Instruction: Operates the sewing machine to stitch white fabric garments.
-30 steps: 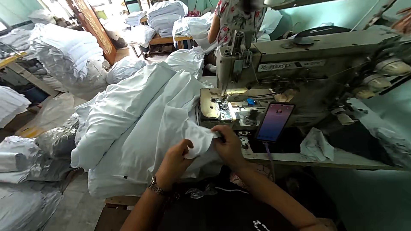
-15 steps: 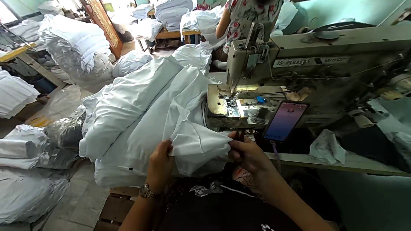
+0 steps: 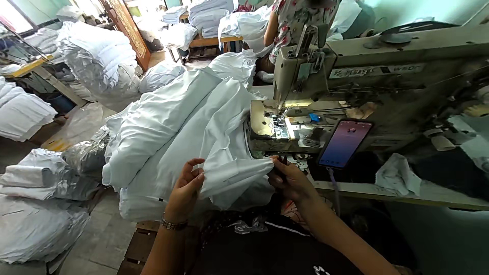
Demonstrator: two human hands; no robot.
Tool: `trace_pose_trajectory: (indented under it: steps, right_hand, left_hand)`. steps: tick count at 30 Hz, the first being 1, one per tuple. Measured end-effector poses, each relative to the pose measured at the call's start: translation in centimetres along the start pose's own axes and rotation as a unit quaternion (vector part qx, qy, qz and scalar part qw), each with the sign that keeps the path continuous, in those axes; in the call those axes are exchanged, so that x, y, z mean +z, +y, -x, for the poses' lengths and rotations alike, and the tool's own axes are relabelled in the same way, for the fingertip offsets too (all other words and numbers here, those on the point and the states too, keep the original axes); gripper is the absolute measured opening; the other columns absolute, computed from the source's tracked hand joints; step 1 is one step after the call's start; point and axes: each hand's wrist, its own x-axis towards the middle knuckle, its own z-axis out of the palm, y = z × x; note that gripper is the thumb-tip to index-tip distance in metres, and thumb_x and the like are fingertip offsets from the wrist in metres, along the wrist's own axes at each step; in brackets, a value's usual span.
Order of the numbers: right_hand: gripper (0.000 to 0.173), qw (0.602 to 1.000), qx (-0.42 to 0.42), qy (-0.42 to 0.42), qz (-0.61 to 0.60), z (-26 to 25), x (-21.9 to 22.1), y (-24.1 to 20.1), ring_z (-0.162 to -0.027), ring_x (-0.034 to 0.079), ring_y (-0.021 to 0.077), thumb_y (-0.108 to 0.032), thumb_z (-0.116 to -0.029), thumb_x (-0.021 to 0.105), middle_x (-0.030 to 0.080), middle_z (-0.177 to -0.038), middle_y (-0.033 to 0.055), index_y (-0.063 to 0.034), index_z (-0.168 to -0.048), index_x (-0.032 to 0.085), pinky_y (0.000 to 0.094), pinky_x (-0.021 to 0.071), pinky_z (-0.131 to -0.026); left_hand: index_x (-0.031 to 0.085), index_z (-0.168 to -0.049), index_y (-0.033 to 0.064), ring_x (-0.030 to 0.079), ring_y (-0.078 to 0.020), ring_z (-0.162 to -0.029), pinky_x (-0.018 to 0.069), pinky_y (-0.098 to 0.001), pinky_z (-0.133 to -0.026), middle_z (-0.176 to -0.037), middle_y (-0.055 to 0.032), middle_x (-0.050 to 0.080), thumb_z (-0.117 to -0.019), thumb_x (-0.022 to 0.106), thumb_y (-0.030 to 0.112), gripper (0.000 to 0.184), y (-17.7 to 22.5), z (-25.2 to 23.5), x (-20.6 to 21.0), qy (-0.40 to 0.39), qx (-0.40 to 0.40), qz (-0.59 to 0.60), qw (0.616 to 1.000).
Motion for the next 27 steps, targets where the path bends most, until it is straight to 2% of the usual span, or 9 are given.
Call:
trace_pose_trajectory:
  steps: [2,4,6,10,12,13,17,24,27]
  right_hand:
    - [0.010,1.000,-0.006,-0.019,-0.013,0.0,-0.1,-0.2,-0.046,0.048,-0.0008,-0.026,-0.1020,0.064,0.060,-0.065,-0.0052,-0.0173,-0.099,0.068,0.0147,0.0417,-0.044]
    - [0.007,0.998,-0.018,-0.063,-0.009,0.0,-0.1,-0.4,-0.047,0.046,-0.0031,-0.022,-0.0994,0.067,0.061,-0.069,-0.0063,-0.0198,-0.106,0.068,0.0134,0.0402,-0.043]
    - [0.015,0.996,-0.035,-0.079,0.024,0.1,0.2,-0.7,-0.048,0.045,-0.0043,-0.020,-0.1000,0.065,0.064,-0.077,-0.0064,-0.0222,-0.115,0.067,0.0125,0.0392,-0.044]
    - [0.020,0.961,-0.104,-0.085,0.240,0.2,0.7,-1.9,-0.061,0.055,-0.0042,-0.011,-0.0922,0.073,0.071,-0.089,-0.0082,-0.0179,-0.110,0.074,0.0139,0.0466,-0.054]
    - [0.022,0.905,-0.158,-0.087,0.385,0.2,0.9,-2.4,-0.083,0.064,0.0009,-0.010,-0.0888,0.077,0.071,-0.099,-0.0037,-0.0113,-0.111,0.077,0.0178,0.0555,-0.072]
    - [0.023,0.876,-0.180,-0.079,0.441,0.1,1.0,-2.4,-0.085,0.064,0.0017,-0.012,-0.0884,0.077,0.070,-0.098,-0.0022,-0.0119,-0.111,0.078,0.0178,0.0550,-0.073]
    - [0.019,0.813,-0.224,-0.070,0.533,0.3,1.2,-2.3,-0.074,0.055,-0.0041,-0.022,-0.0932,0.073,0.065,-0.084,-0.0049,-0.0196,-0.111,0.081,0.0109,0.0453,-0.065]
    - [0.018,0.781,-0.294,-0.049,0.549,0.4,0.5,-2.1,-0.070,0.049,-0.0046,-0.030,-0.0961,0.072,0.058,-0.078,-0.0048,-0.0227,-0.109,0.082,0.0105,0.0407,-0.062]
    - [0.017,0.774,-0.317,-0.030,0.547,0.6,0.3,-1.9,-0.071,0.052,-0.0036,-0.029,-0.0957,0.072,0.060,-0.080,-0.0031,-0.0214,-0.108,0.082,0.0116,0.0433,-0.063]
  left_hand:
    - [0.054,-0.135,0.0105,0.074,-0.0138,-0.087,0.0624,-0.0330,-0.081,-0.101,-0.0069,0.074,-0.0999,0.064,0.015,0.037,0.4,-0.1,0.2,-0.001,-0.012,0.044,0.999]
    - [0.058,-0.132,0.0113,0.074,-0.0163,-0.088,0.0627,-0.0358,-0.081,-0.101,-0.0097,0.075,-0.1019,0.059,0.014,0.030,0.7,-0.2,0.8,0.010,-0.014,0.083,0.996]
    - [0.063,-0.126,0.0106,0.073,-0.0129,-0.086,0.0624,-0.0327,-0.080,-0.100,-0.0063,0.074,-0.1024,0.058,0.012,0.024,1.1,-0.2,1.2,0.015,0.009,0.047,0.999]
    - [0.073,-0.117,0.0116,0.068,-0.0056,-0.096,0.0592,-0.0241,-0.083,-0.112,0.0026,0.072,-0.0926,0.073,0.010,0.024,1.9,0.2,1.0,-0.031,0.074,-0.168,0.983]
    - [0.076,-0.111,0.0082,0.066,-0.0056,-0.088,0.0575,-0.0207,-0.076,-0.102,0.0008,0.071,-0.0859,0.078,0.008,0.025,2.1,0.4,1.6,0.009,0.113,-0.307,0.945]
    - [0.077,-0.109,0.0084,0.065,-0.0036,-0.083,0.0561,-0.0183,-0.073,-0.098,0.0009,0.071,-0.0844,0.078,0.009,0.025,2.0,0.4,1.9,0.035,0.133,-0.367,0.920]
    - [0.080,-0.103,0.0082,0.061,0.0006,-0.077,0.0518,-0.0143,-0.071,-0.087,0.0020,0.070,-0.0848,0.076,0.009,0.018,1.7,0.7,3.0,0.087,0.195,-0.457,0.864]
    - [0.079,-0.101,0.0078,0.060,0.0003,-0.077,0.0505,-0.0134,-0.068,-0.086,0.0019,0.068,-0.0842,0.083,0.017,0.019,2.1,1.4,3.7,0.063,0.215,-0.477,0.850]
    - [0.079,-0.097,0.0077,0.058,0.0000,-0.076,0.0488,-0.0137,-0.068,-0.084,0.0022,0.066,-0.0872,0.078,0.015,0.012,2.4,1.0,4.1,0.046,0.223,-0.498,0.837]
